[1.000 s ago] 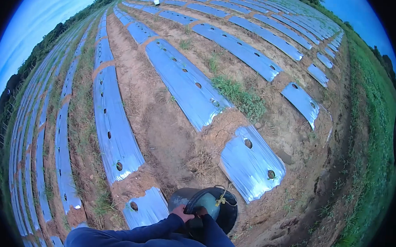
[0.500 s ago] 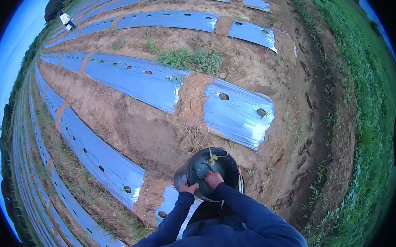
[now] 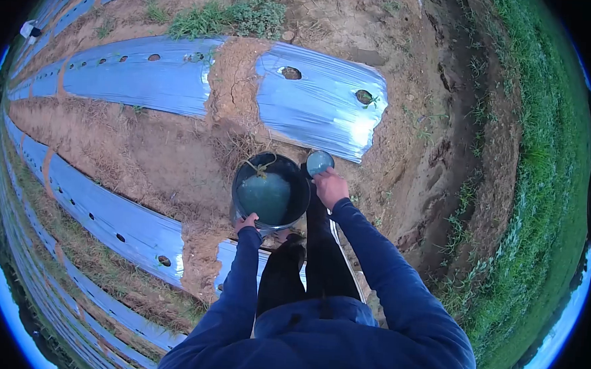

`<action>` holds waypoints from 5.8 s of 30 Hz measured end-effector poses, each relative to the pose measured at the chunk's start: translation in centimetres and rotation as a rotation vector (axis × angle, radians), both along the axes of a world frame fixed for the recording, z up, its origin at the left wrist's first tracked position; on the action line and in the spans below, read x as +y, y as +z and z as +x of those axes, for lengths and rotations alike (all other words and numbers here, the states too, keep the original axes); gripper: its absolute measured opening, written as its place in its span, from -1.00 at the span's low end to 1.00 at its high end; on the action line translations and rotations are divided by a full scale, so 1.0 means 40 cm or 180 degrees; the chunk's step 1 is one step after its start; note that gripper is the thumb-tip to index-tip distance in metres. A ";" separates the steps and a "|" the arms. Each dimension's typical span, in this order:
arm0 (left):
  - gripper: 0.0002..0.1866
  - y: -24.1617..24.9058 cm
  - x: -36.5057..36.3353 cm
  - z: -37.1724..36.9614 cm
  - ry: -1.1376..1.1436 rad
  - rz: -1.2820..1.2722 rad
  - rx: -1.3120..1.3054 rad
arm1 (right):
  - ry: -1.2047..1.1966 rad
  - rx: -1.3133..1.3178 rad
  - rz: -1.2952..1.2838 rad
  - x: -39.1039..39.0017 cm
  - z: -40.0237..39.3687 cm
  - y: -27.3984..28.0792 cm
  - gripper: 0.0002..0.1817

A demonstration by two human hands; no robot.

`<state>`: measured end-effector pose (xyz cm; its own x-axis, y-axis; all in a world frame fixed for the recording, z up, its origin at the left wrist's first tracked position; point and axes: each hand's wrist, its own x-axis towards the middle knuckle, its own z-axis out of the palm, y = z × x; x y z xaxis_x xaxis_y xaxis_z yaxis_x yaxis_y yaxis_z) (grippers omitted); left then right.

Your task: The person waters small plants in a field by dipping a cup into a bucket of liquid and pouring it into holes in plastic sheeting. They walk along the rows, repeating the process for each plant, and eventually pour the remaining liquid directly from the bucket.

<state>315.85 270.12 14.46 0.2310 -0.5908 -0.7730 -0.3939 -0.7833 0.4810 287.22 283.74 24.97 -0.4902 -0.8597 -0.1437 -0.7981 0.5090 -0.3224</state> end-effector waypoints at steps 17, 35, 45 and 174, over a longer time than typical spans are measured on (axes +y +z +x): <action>-0.67 -0.324 -0.068 -0.238 0.0274 0.0456 0.0567 | -0.1604 -0.0392 0.1354 -0.156 -0.749 -0.605 -0.73; -0.69 -0.316 -0.094 -0.267 0.0331 0.0314 0.0371 | -0.1473 -0.0475 0.1710 -0.178 -0.872 -0.654 -0.70; -0.63 -0.395 -0.140 -0.170 -0.0545 0.0068 -0.0348 | -0.1133 -0.0212 0.0996 -0.308 -0.652 -0.510 -0.74; -0.74 -0.331 -4.364 1.344 0.1046 0.0662 0.0475 | 0.0251 -0.0109 0.0314 -4.708 1.027 -0.461 -0.76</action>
<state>369.59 95.55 1.23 0.2578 -0.3321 -0.9073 -0.0447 -0.9422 0.3321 328.29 95.41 6.52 -0.4149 -0.8763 -0.2449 -0.8263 0.4756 -0.3016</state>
